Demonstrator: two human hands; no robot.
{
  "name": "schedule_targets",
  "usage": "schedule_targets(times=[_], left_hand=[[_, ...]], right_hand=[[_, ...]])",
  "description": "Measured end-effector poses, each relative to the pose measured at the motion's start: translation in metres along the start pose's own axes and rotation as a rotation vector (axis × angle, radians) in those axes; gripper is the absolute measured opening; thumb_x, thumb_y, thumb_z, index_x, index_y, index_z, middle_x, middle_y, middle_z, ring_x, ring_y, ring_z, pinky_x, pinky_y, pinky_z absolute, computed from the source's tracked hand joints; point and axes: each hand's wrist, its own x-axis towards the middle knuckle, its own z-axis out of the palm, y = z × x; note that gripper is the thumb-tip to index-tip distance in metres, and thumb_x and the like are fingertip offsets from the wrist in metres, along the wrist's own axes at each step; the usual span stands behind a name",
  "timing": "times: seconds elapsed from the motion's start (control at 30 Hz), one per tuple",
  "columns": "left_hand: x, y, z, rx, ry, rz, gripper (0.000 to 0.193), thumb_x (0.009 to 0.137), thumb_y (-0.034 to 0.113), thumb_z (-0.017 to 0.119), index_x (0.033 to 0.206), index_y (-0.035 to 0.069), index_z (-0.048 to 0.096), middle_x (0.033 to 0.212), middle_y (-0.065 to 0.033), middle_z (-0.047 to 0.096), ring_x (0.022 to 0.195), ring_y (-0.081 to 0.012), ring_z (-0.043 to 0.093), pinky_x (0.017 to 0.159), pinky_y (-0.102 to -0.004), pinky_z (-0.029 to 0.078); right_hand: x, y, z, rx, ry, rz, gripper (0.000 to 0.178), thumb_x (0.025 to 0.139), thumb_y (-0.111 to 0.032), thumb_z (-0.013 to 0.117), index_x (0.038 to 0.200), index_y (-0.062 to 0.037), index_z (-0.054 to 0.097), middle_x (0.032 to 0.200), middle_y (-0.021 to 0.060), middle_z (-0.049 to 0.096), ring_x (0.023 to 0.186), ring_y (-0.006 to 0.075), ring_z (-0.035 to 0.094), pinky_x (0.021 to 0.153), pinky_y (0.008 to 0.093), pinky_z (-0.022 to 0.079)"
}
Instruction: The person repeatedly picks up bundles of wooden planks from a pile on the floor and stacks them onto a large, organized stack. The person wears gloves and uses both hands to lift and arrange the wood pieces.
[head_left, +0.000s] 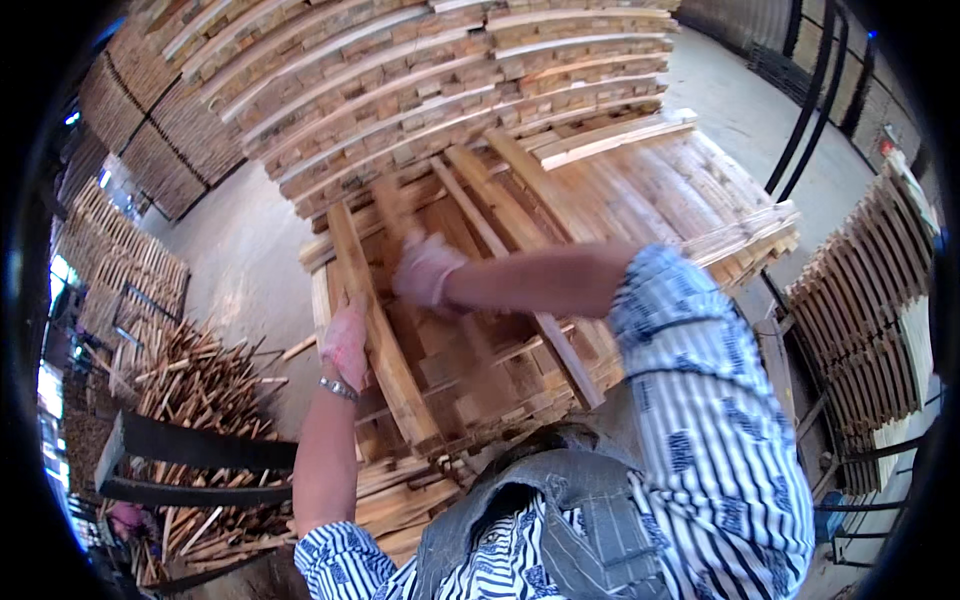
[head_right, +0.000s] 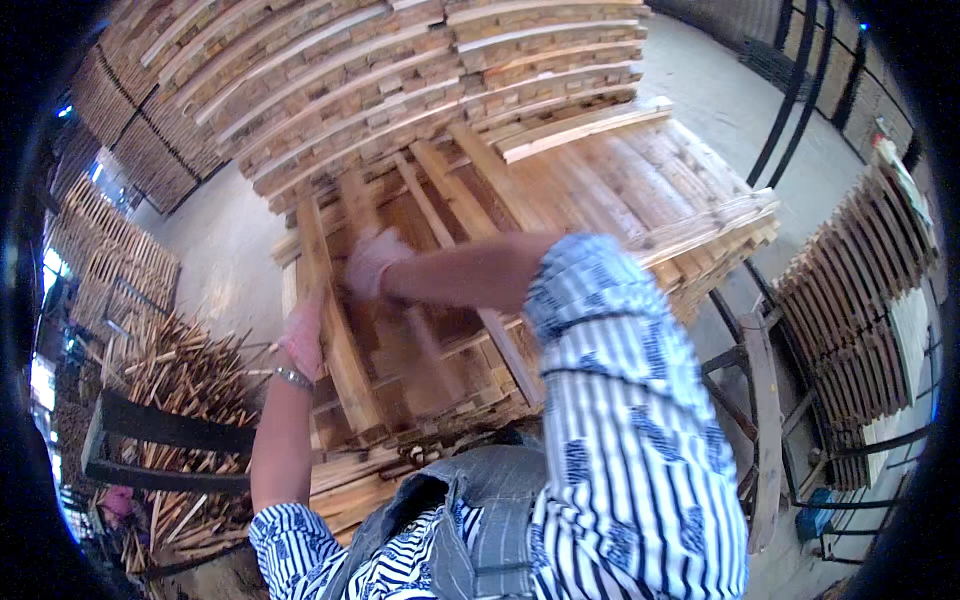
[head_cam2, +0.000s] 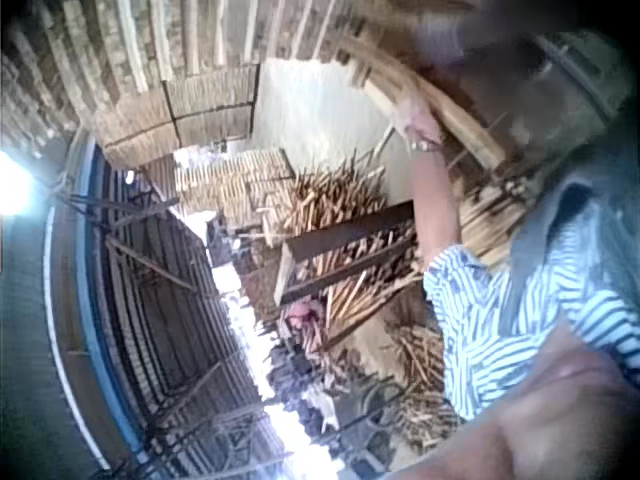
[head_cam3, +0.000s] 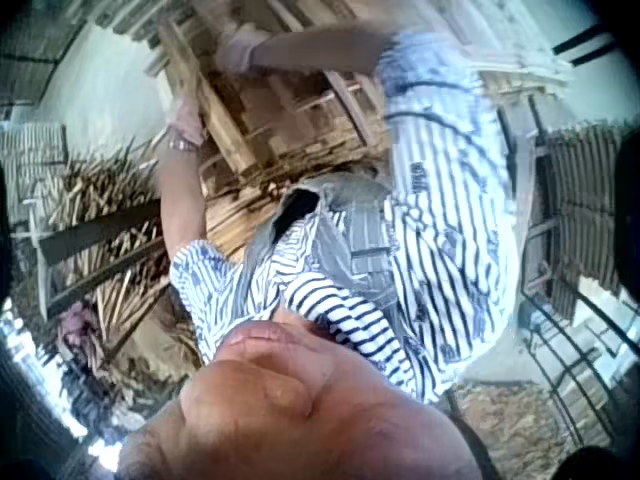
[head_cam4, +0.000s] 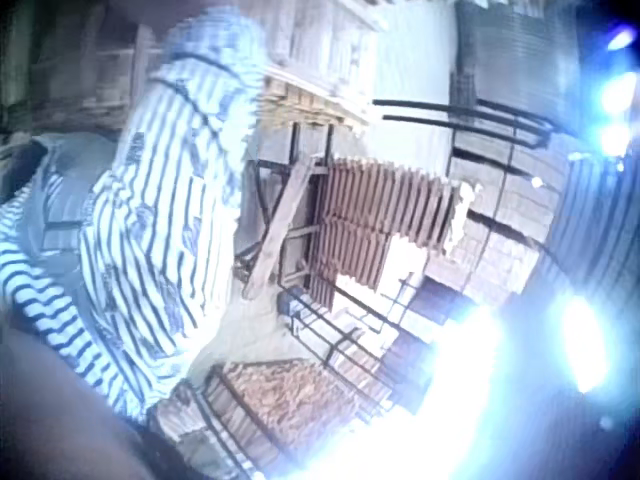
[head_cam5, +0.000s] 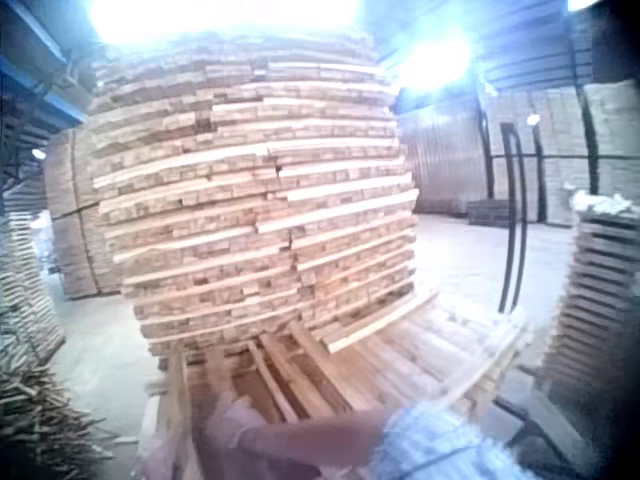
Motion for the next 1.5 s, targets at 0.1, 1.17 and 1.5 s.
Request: schedule_targets(times=[0.1, 1.17, 1.5], left_hand=[[0.041, -0.035, -0.021, -0.491, -0.187, 0.029, 0.045, 0.105, 0.028, 0.043, 0.146, 0.008, 0.042, 0.124, -0.0096, 0.063, 0.108, -0.0240, 0.061, 0.094, -0.0389, 0.052], [0.028, -0.028, -0.046, -0.176, -0.116, 0.032, 0.049, 0.096, 0.038, 0.059, 0.136, 0.010, 0.052, 0.112, -0.0092, 0.066, 0.093, -0.0231, 0.067, 0.074, -0.0368, 0.057], [0.027, -0.027, -0.031, -0.334, -0.295, -0.009, 0.048, 0.096, 0.030, 0.049, 0.139, 0.008, 0.048, 0.110, -0.0141, 0.066, 0.093, -0.0235, 0.068, 0.075, -0.0381, 0.059]], right_hand=[[0.031, -0.063, 0.029, -0.063, -0.014, -0.049, 0.063, 0.087, -0.030, 0.066, 0.138, 0.0001, 0.043, 0.135, 0.0255, 0.050, 0.117, 0.0428, 0.060, 0.096, 0.0498, 0.050], [-0.008, -0.018, 0.007, 0.390, 0.012, -0.173, 0.066, 0.093, -0.047, 0.058, 0.141, -0.0022, 0.047, 0.137, 0.0305, 0.053, 0.115, 0.0411, 0.061, 0.098, 0.0466, 0.048], [-0.090, 0.204, -0.046, 0.249, 0.057, 0.353, 0.079, 0.085, -0.038, 0.069, 0.150, -0.0134, 0.032, 0.126, 0.0298, 0.060, 0.117, 0.0405, 0.060, 0.098, 0.0441, 0.047]])
